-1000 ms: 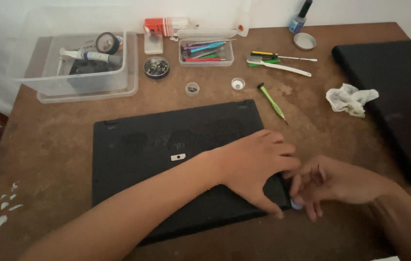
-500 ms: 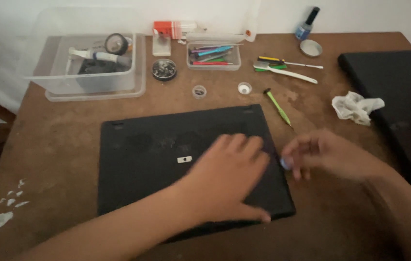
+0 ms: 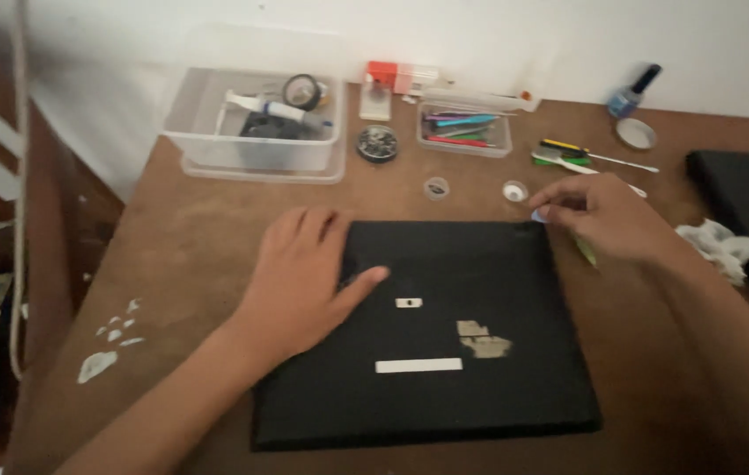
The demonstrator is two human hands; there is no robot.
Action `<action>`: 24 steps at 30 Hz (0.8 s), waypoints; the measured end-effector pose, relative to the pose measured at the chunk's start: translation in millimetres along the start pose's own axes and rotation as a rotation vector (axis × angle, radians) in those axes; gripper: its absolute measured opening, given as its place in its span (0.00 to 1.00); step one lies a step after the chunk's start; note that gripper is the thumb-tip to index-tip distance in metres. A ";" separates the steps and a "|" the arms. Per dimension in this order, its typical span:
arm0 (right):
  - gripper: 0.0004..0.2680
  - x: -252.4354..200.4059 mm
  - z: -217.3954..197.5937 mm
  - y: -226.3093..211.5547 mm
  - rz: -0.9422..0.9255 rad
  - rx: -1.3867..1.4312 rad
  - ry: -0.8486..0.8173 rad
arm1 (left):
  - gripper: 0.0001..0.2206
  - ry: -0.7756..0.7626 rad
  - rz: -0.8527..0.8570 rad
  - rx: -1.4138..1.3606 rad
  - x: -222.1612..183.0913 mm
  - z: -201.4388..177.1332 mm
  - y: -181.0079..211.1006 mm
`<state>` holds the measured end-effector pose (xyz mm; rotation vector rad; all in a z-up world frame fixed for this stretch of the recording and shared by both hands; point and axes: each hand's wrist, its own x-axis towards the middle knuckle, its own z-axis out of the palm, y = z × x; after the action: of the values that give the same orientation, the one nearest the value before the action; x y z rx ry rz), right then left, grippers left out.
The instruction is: Using a plastic prying tool to separate the bottom casing from a laptop.
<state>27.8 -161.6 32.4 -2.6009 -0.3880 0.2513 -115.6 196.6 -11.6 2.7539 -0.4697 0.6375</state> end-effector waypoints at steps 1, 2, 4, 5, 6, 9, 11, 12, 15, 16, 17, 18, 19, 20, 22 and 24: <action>0.07 2.8 -0.6 -11.2 -0.008 -0.004 -0.005 | 0.29 0.004 -0.010 0.002 2.5 1.8 0.5; 0.08 4.1 -1.1 -21.5 -0.015 -0.059 -0.061 | 0.27 -0.016 -0.045 -0.003 5.2 4.1 1.5; 0.09 10.8 0.4 -35.0 -0.027 -0.117 -0.119 | 0.26 -0.031 -0.085 -0.008 10.6 7.8 1.2; 0.09 16.2 2.2 -38.4 -0.046 -0.118 -0.175 | 0.25 -0.031 -0.081 -0.016 13.2 9.1 -0.2; 0.10 21.9 4.6 -42.3 -0.067 -0.118 -0.231 | 0.23 -0.031 -0.078 -0.023 15.4 9.9 -1.9; 0.09 33.4 12.3 -52.3 -0.111 -0.112 -0.310 | 0.22 -0.124 -0.130 -0.052 23.8 11.3 -5.3; 0.10 27.4 11.3 -81.1 -0.075 -0.092 -0.347 | 0.19 -0.111 -0.136 -0.061 24.3 10.7 -5.3; 0.11 23.7 11.2 -94.6 -0.035 -0.071 -0.383 | 0.17 -0.100 -0.139 -0.072 24.4 11.2 -4.9; 0.10 34.1 15.8 -96.2 -0.058 -0.104 -0.352 | 0.17 -0.086 -0.123 -0.070 29.3 12.1 -7.8; 0.10 37.7 17.8 -91.7 -0.060 -0.105 -0.355 | 0.17 -0.087 -0.126 -0.069 29.0 13.4 -8.7; 0.10 41.3 19.8 -87.0 -0.081 -0.155 -0.382 | 0.16 -0.061 -0.108 -0.053 28.6 14.8 -9.4; 0.10 44.2 21.1 -82.0 -0.100 -0.206 -0.410 | 0.16 -0.036 -0.089 -0.039 28.7 16.5 -9.5; 0.10 43.0 21.4 -86.5 -0.099 -0.208 -0.413 | 0.16 -0.037 -0.092 -0.041 28.5 17.0 -9.8; 0.10 41.7 22.0 -91.2 -0.072 -0.178 -0.421 | 0.16 0.006 -0.072 -0.029 27.7 17.5 -9.9; 0.09 39.8 24.4 -100.3 -0.047 -0.150 -0.433 | 0.15 0.047 -0.057 -0.017 26.6 19.3 -10.5; 0.09 38.4 26.4 -108.6 -0.021 -0.168 -0.424 | 0.14 0.072 -0.055 -0.040 27.2 22.2 -11.2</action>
<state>32.9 -46.7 59.7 -2.6953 -0.6037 0.8002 -80.0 192.6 -20.3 2.6865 -0.3854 0.7030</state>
